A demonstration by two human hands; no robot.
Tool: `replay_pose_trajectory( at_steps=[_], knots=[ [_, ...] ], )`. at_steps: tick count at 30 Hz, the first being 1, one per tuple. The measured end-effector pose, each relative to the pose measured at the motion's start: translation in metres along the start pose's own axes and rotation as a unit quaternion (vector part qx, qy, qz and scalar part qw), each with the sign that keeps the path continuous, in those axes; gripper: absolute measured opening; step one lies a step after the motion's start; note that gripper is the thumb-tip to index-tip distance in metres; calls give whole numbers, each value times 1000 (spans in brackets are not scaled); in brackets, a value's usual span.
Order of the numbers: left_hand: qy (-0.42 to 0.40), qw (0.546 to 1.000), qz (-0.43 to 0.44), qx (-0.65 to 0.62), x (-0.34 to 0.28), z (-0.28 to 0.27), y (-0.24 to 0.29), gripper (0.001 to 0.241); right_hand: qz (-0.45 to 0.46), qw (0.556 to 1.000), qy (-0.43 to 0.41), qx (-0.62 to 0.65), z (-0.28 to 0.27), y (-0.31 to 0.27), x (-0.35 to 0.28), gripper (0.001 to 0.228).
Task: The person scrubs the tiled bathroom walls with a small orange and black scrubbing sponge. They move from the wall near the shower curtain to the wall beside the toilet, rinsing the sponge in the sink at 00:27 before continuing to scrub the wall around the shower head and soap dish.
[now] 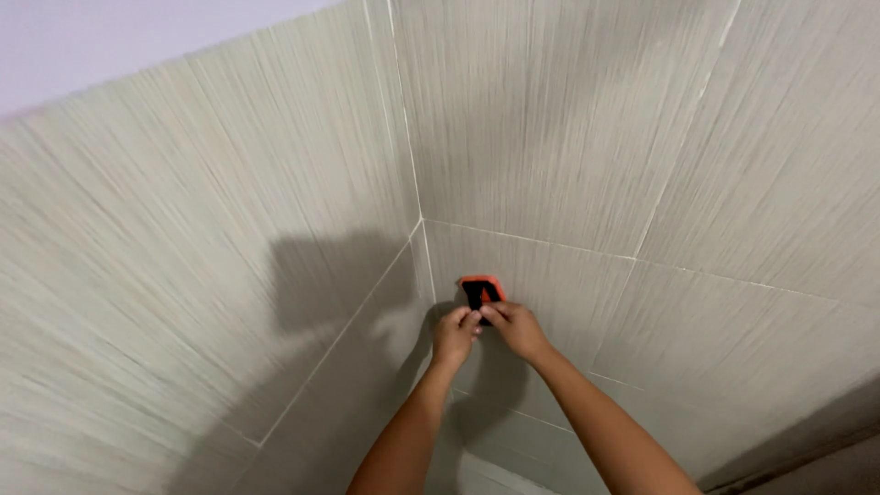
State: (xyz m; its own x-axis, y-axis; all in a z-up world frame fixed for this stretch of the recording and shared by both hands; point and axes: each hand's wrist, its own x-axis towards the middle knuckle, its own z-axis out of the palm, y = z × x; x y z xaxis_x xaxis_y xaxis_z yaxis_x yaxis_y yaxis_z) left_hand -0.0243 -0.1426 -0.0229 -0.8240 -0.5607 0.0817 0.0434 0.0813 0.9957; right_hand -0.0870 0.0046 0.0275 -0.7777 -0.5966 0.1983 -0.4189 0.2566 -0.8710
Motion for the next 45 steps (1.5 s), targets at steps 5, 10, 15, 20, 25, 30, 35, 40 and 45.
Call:
replay_pose_trajectory(
  at_steps=[5,10,15,20,25,30,35,40,45],
  knots=[
    [0,1000,-17,-17,-9,20,-46,24,31,999,-9,-12,-3,12,-21,39],
    [-21,998,-66,-2,-33,42,-63,20,44,997,-30,-48,-11,47,-38,39],
    [-37,997,-63,15,-44,75,-99,21,79,992,-36,-91,-26,76,-62,43],
    [-76,987,1,138,-80,99,-37,30,87,981,-16,-172,-67,73,-84,53],
    [-61,979,60,185,-90,117,24,35,49,984,-21,-171,-112,38,-83,52],
    [-11,987,115,112,-64,119,99,26,-5,982,8,-190,-155,-69,-75,57],
    [43,976,189,97,-45,111,195,29,-64,974,59,-209,-187,-158,-55,58],
    [80,968,219,88,-40,97,293,30,-86,971,143,-173,-205,-237,-40,58],
    [79,973,203,71,-29,70,339,25,-93,974,174,-113,-195,-260,-6,53]
  ],
)
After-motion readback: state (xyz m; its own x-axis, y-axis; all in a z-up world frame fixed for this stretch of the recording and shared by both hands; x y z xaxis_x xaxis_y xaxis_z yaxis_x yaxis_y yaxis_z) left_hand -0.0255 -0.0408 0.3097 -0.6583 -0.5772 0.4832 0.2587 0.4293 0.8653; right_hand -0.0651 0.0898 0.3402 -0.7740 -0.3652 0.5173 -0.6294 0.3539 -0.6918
